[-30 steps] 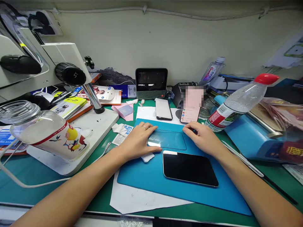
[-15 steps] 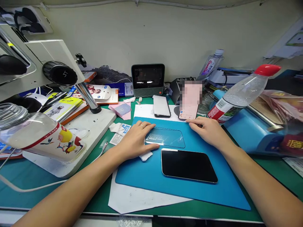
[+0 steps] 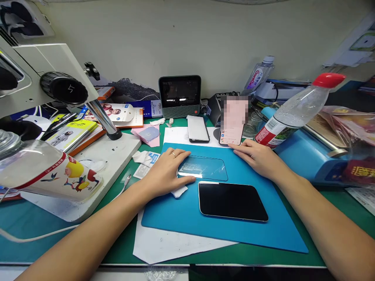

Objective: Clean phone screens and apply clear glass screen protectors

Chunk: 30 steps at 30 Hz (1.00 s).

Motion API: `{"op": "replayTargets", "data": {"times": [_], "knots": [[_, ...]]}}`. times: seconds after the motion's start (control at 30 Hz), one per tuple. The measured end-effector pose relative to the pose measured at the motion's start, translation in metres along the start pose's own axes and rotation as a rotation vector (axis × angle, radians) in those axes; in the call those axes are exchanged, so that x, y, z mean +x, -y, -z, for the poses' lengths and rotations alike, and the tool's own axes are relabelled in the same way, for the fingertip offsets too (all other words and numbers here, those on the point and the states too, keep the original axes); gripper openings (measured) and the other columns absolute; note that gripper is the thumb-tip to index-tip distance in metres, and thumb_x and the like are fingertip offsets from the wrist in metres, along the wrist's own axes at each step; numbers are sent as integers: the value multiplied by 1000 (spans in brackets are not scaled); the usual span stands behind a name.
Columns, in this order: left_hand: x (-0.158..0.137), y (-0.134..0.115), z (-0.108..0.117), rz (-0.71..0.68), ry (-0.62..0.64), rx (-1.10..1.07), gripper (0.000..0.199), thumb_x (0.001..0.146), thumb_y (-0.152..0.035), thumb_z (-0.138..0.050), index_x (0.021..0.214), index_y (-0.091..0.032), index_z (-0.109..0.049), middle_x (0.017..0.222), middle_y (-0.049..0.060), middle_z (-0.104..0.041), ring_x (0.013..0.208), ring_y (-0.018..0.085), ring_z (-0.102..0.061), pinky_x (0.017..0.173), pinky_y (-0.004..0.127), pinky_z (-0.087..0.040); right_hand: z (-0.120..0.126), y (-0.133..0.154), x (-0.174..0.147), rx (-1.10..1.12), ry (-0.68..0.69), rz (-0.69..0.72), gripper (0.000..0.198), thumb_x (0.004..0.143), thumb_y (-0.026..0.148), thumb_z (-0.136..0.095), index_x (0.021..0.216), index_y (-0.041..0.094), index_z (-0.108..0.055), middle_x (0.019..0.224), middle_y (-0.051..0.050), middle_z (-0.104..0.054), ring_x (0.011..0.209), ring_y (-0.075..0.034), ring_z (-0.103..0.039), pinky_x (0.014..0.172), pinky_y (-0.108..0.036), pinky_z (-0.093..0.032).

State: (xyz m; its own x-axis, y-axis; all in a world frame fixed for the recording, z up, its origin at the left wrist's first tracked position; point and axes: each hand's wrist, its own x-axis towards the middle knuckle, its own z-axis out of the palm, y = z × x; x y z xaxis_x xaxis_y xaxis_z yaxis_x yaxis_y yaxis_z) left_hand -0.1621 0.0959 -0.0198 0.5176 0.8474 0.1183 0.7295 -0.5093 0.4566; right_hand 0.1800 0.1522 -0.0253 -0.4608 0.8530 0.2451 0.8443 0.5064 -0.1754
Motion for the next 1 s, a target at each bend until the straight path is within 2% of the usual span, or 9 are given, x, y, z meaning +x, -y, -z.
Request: {"op": "replayTargets", "data": {"times": [0.37,0.43,0.5,0.57,0.63,0.7,0.83,1.0], "knots": [[1,-1,-1,-7,-11,6,73,91,-64,-63,150,-22,-48,148,14,-54,131,37,-49,108,56,-45,3,6,2,47,-47,-78,53,103,51,-37,137,24,-68,96,-11,-69,86,-27,-69,73,-43,-58],[1,-1,-1,-9,-7,7,73,91,-64,-62,150,-22,-48,148,14,-53,131,37,-48,108,56,-44,3,9,2,53,-54,-108,55,103,51,-36,144,24,-61,106,-12,-72,97,-30,-70,80,-45,-59],[1,-1,-1,-9,-5,10,74,92,-64,-62,150,-21,-48,148,14,-53,132,37,-48,109,56,-44,3,11,3,61,-68,-153,59,104,52,-36,153,23,-50,126,-13,-71,116,-33,-68,94,-49,-57],[1,0,-2,-9,-5,14,74,92,-64,-62,150,-20,-48,148,15,-53,131,36,-48,109,56,-43,2,13,4,68,-61,-196,63,104,54,-35,158,22,-41,145,-13,-63,131,-35,-60,105,-52,-52],[1,0,-2,-10,-4,15,75,91,-64,-62,150,-20,-48,148,15,-53,131,37,-48,109,56,-44,2,15,6,64,-39,-234,65,103,55,-35,159,22,-39,153,-12,-56,136,-37,-56,107,-55,-50],[1,-1,-2,-5,1,13,75,91,-65,-62,150,-21,-47,149,14,-52,131,37,-48,108,56,-44,2,17,7,63,-34,-256,66,103,56,-35,159,22,-40,153,-13,-55,135,-39,-57,104,-57,-51],[1,-1,-1,10,23,16,78,91,-65,-62,152,-18,-46,151,15,-51,133,37,-46,110,57,-43,6,19,5,76,-87,-259,65,102,56,-38,157,22,-44,143,-13,-65,121,-39,-67,94,-52,-56],[1,-1,-2,4,2,30,76,91,-64,-62,151,-20,-46,150,14,-52,133,37,-47,110,56,-44,8,23,3,148,-120,-263,62,102,55,-41,151,20,-53,109,-12,-79,91,-31,-74,79,-44,-57]]}}
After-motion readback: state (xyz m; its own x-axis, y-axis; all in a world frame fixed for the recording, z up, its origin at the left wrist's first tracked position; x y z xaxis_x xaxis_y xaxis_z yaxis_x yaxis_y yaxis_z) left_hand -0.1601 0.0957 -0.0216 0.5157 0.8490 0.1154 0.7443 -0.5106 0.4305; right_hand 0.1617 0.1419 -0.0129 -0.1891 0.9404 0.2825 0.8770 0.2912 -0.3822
